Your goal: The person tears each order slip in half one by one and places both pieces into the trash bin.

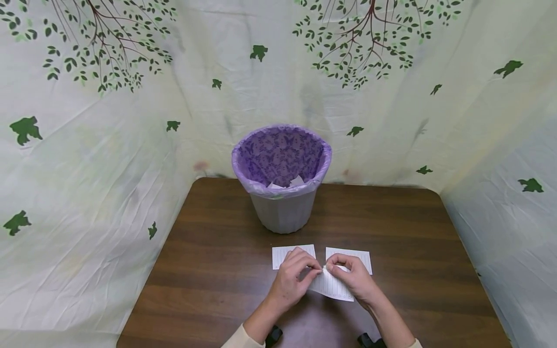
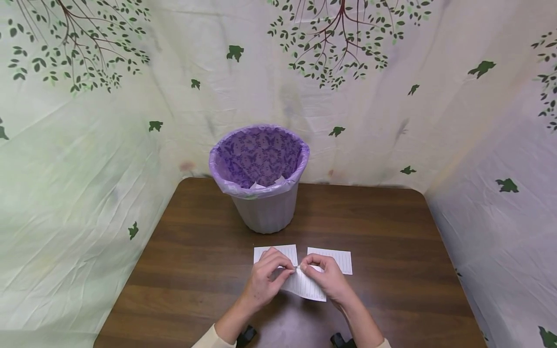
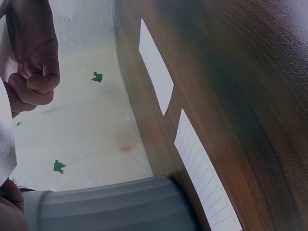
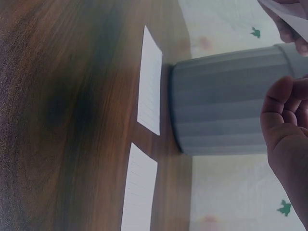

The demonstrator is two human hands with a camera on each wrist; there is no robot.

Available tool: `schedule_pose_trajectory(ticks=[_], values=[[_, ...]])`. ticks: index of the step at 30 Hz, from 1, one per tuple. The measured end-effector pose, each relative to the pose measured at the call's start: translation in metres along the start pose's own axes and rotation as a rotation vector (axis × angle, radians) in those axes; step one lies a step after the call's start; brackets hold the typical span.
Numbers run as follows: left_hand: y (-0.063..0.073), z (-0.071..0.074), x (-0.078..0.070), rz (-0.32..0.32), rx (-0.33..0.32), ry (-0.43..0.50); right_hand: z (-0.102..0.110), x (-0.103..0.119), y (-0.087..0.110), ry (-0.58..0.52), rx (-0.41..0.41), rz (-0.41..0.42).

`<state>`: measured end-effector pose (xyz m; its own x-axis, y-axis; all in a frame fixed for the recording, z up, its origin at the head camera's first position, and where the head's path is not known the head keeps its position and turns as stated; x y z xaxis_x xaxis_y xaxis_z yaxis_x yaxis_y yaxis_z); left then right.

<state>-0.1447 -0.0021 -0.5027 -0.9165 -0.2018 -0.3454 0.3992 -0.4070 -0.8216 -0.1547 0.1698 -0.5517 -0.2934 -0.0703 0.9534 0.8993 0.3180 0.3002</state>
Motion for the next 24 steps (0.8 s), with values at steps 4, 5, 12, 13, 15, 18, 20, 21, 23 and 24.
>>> schedule_pose_trajectory(ticks=[4,5,12,13,15,18,20,21,23,24], values=[[-0.002,0.001,-0.002,-0.005,-0.005,0.000,0.001,0.000,0.000,-0.010,0.005,-0.015],[-0.003,0.002,-0.002,-0.010,-0.008,0.001,0.001,0.000,0.000,-0.010,0.007,-0.018],[-0.005,0.003,-0.006,-0.023,-0.014,0.015,0.003,-0.002,-0.002,0.001,0.006,-0.040],[-0.005,0.003,-0.006,-0.022,-0.015,0.017,0.003,-0.002,-0.002,0.004,0.003,-0.043],[-0.006,0.003,-0.007,-0.025,-0.017,0.020,0.005,-0.003,-0.003,0.011,-0.009,-0.050],[-0.007,0.003,-0.008,-0.031,-0.021,0.030,0.007,-0.004,-0.003,0.018,-0.030,-0.061],[-0.009,0.004,-0.010,-0.038,-0.024,0.034,0.009,-0.005,-0.003,0.024,-0.041,-0.066],[-0.009,0.004,-0.010,-0.040,-0.025,0.037,0.010,-0.006,-0.003,0.024,-0.043,-0.068],[-0.011,0.005,-0.012,-0.042,-0.026,0.042,0.011,-0.007,-0.003,0.021,-0.045,-0.071],[-0.012,0.005,-0.014,-0.044,-0.026,0.044,0.011,-0.008,-0.003,0.020,-0.044,-0.072]])
Point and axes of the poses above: each hand's wrist, its own y-axis away from the middle knuckle, its own z-axis out of the back of the hand, x = y × z, the point moved 6 cm from there along -y, towards the middle knuckle, and after that the axes turned 14 degrees about -z, right-handed, at the moved point
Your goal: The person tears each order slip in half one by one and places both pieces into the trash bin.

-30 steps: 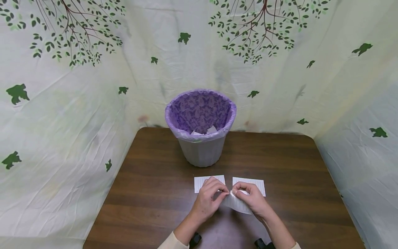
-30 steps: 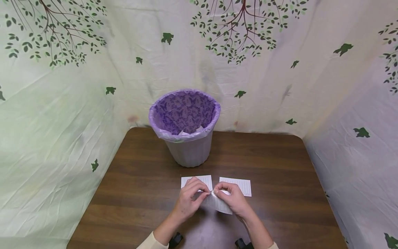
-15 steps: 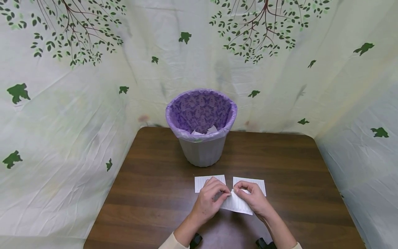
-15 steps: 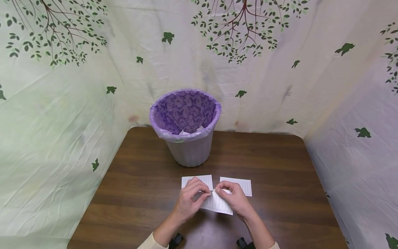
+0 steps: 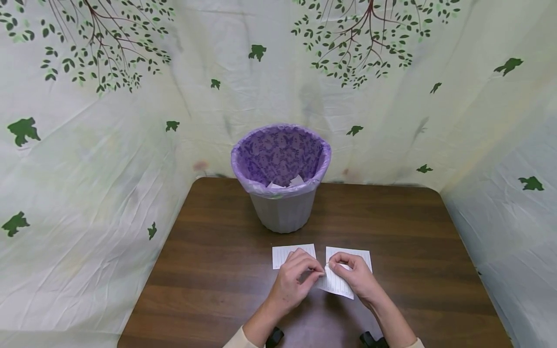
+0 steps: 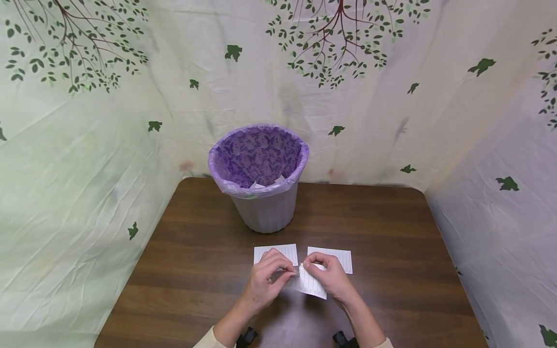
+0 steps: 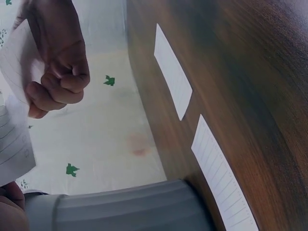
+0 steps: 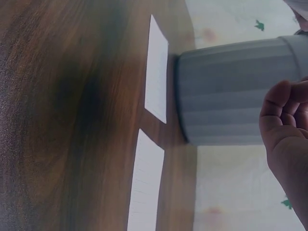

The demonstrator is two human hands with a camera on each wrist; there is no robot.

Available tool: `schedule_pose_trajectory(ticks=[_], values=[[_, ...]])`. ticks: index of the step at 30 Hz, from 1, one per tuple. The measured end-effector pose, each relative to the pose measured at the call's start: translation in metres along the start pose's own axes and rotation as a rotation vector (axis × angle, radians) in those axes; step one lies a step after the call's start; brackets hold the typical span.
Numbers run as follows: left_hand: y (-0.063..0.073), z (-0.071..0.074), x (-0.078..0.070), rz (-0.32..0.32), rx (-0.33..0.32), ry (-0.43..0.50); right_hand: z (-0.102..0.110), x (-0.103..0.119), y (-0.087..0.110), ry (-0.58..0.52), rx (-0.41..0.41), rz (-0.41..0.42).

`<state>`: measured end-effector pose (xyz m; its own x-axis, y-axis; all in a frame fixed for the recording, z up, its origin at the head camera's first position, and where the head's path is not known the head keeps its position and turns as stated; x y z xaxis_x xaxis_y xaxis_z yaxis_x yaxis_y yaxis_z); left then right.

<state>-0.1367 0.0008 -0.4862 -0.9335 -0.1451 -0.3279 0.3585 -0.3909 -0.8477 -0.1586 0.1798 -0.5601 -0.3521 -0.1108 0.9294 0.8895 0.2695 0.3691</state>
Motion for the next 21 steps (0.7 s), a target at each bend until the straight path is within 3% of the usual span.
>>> schedule_pose_trajectory(ticks=[13,21], values=[[-0.007,0.003,-0.012,-0.040,-0.013,0.019,0.004,-0.008,-0.003,0.000,-0.037,-0.028],[-0.012,0.008,-0.020,-0.095,-0.027,0.029,0.008,-0.015,-0.005,0.025,-0.102,-0.052]])
Point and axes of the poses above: each hand's wrist, its own y-axis away from the middle knuckle, its own z-axis out of the back of the hand, x = y × z, the point moved 6 cm from there along -y, towards the middle knuckle, and after that the axes turned 14 degrees about -z, right-handed, at the moved point
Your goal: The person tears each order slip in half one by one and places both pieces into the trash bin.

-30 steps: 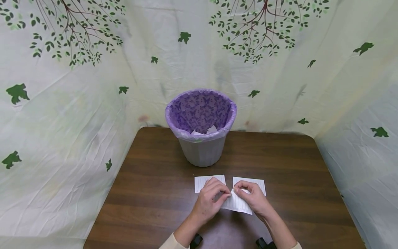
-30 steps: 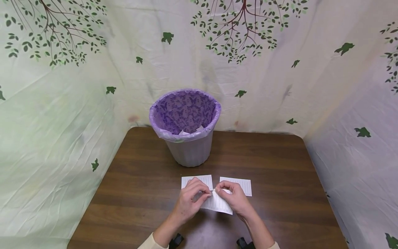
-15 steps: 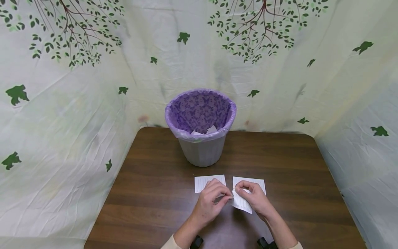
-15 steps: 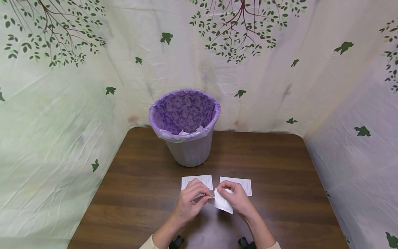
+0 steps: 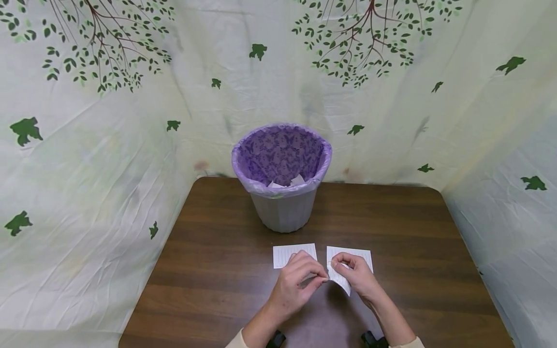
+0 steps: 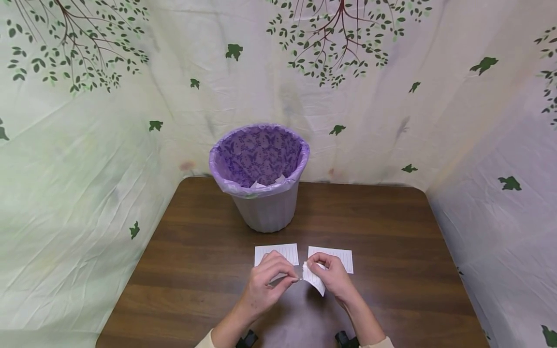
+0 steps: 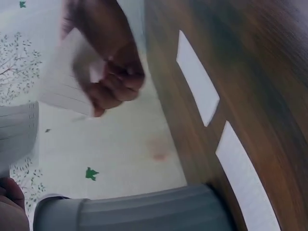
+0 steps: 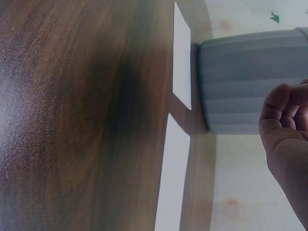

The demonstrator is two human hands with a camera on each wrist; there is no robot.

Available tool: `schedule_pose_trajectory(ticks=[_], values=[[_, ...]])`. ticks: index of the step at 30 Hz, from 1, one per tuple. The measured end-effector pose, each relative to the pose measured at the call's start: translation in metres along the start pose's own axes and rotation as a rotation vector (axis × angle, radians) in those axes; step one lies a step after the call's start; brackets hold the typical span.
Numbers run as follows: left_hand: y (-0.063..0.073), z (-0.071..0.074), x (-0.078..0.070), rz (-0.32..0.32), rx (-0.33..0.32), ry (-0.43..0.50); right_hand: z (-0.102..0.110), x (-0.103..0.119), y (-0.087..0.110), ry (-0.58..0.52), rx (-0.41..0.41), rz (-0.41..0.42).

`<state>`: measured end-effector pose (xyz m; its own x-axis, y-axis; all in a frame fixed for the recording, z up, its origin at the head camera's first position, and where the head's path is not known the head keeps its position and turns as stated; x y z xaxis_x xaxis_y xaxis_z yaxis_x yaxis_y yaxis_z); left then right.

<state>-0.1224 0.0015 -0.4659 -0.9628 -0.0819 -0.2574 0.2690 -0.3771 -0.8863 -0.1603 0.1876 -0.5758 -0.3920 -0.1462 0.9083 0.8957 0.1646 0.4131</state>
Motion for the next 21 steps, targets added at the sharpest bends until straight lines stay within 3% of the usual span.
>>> schedule_pose_trajectory(ticks=[8,21], values=[[-0.008,0.006,-0.002,-0.010,-0.025,0.001,0.007,-0.012,-0.005,-0.015,-0.047,-0.042],[-0.004,0.016,0.013,0.047,-0.085,-0.035,0.012,0.002,-0.003,-0.054,-0.124,0.025]])
Point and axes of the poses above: each hand's wrist, its own y-axis away from the middle knuckle, its own z-axis out of the back of the hand, x = y × z, the point moved 6 cm from there along -y, towards the middle knuckle, and after that the axes turned 14 degrees about -z, right-handed, at the moved point
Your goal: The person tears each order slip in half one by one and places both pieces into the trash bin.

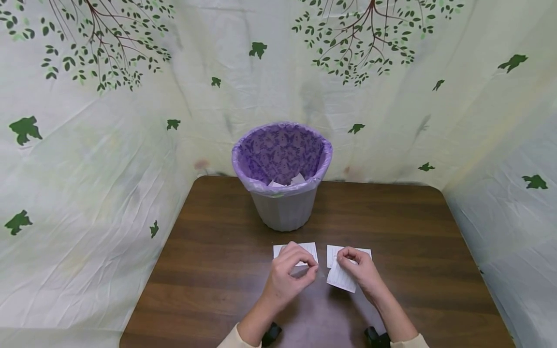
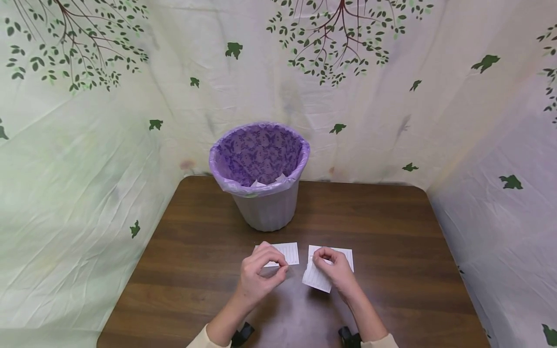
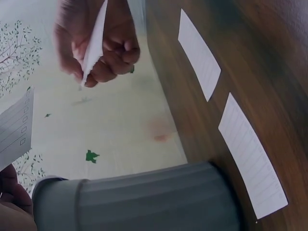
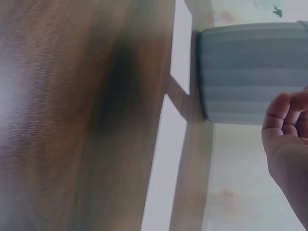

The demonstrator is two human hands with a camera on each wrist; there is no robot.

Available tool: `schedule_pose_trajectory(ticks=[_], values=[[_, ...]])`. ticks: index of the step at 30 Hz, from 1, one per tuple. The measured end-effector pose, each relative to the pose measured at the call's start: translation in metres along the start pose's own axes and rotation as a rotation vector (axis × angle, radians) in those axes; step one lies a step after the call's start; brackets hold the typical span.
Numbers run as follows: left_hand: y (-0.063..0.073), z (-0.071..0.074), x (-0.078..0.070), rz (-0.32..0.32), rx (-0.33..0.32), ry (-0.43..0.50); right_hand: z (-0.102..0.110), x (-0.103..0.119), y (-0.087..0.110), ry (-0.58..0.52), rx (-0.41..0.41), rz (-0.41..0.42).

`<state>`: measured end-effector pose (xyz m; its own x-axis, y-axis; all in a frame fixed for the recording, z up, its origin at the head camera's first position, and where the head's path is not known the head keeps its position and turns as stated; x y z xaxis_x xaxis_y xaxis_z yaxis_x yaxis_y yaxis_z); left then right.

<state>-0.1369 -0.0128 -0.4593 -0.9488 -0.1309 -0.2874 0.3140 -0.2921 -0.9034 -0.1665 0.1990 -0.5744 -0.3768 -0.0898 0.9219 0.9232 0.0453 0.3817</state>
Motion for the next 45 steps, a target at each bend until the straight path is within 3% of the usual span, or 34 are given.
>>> schedule_pose_trajectory(ticks=[10,18,26,38,45], values=[[-0.004,0.012,0.013,0.073,-0.042,-0.036,0.000,0.026,0.003,0.001,-0.054,0.061],[-0.015,0.026,0.024,0.086,-0.086,-0.057,-0.004,0.049,0.006,-0.021,-0.049,0.093],[-0.022,0.037,0.032,0.144,-0.084,-0.064,-0.003,0.074,0.009,-0.019,-0.039,0.158],[-0.046,0.051,0.037,0.130,-0.081,-0.083,0.002,0.115,0.011,-0.051,-0.020,0.283],[-0.062,0.057,0.039,0.105,-0.096,-0.098,0.006,0.140,0.010,-0.103,-0.053,0.364]])
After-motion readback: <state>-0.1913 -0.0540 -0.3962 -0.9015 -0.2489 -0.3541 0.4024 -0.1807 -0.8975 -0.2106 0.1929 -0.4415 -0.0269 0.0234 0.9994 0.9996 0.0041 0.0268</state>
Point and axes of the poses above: each hand's wrist, its own y-axis away from the middle knuckle, its own z-axis out of the back of the hand, x = y × z, the point moved 6 cm from there along -y, towards the middle knuckle, and after that the axes turned 14 degrees about -z, right-handed, at the moved point
